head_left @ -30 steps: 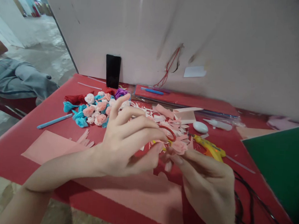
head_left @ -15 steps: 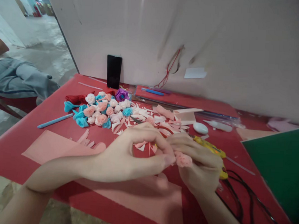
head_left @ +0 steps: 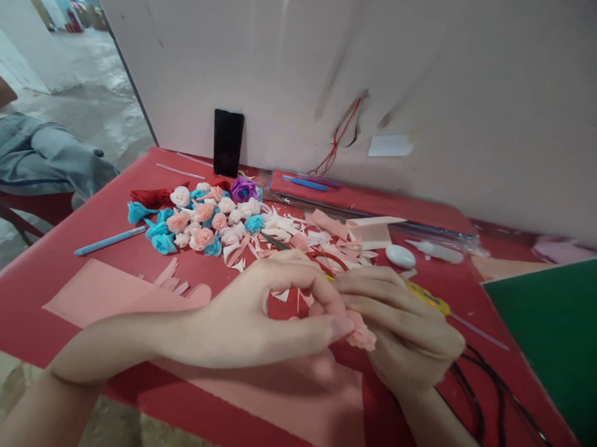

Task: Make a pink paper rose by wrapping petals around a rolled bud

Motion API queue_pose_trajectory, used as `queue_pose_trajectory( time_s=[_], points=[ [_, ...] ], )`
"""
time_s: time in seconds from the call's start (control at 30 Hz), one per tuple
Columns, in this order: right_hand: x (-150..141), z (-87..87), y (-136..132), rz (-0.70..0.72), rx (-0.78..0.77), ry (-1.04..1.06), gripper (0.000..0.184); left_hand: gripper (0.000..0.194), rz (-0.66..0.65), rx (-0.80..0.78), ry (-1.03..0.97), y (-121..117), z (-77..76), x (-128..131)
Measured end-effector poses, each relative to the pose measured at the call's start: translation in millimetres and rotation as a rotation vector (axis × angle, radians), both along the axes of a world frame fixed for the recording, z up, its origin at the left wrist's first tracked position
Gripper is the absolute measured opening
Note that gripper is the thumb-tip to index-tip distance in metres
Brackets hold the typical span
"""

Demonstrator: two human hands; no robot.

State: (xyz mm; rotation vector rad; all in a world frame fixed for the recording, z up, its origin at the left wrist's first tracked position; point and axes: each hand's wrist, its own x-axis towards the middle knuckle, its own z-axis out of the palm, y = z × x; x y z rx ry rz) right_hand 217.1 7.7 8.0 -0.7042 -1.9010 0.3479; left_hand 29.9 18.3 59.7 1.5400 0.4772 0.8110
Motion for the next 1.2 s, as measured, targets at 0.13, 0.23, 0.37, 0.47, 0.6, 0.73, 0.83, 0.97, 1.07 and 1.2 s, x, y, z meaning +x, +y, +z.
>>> queue_pose_trajectory(
  time_s=[0.13, 0.23, 0.37, 0.47, 0.6, 0.73, 0.83, 0.97, 1.07, 1.2],
  points=[
    [1, -1.3, 0, -0.009, 0.039, -0.009, 0.038, 0.018, -0.033, 0.005, -0.010, 0, -0.4, 0],
    [2, -3.0, -1, -0.020, 0.060, -0.035, 0.042, 0.018, -0.003, 0.053, 0.019, 0, 0.1, 0],
    [7, -4.4, -1, -0.042, 0.092, -0.087, 0.046, 0.019, 0.004, 0.064, 0.036, -1, 2.3, 0],
    [9, -2.8, -2, -0.060, 0.112, -0.109, 0.045, 0.016, 0.017, 0.056, 0.051, -1, 3.7, 0],
    [9, 1.6, -3, -0.074, 0.141, -0.124, 0.044, 0.017, 0.030, 0.085, 0.077, -2, 4.9, 1],
    [9, 2.1, -4, -0.079, 0.177, -0.143, 0.046, 0.019, 0.043, 0.136, 0.090, -2, 3.8, 1],
    [11, -0.3, -4, -0.066, 0.193, -0.167, 0.048, 0.018, 0.046, 0.152, 0.083, -2, 1.0, 1],
    [12, -0.8, -5, -0.059, 0.176, -0.170, 0.053, 0.015, 0.016, 0.177, 0.018, -2, -2.1, 0],
    [8, 2.9, -6, -0.048, 0.142, -0.129, 0.050, 0.014, 0.063, 0.187, 0.008, 0, -4.7, -1],
    [-4, 10.9, -11, -0.122, -0.051, 0.007, 0.047, 0.008, 0.144, 0.184, -0.044, 8, -12.5, 0]
  ],
)
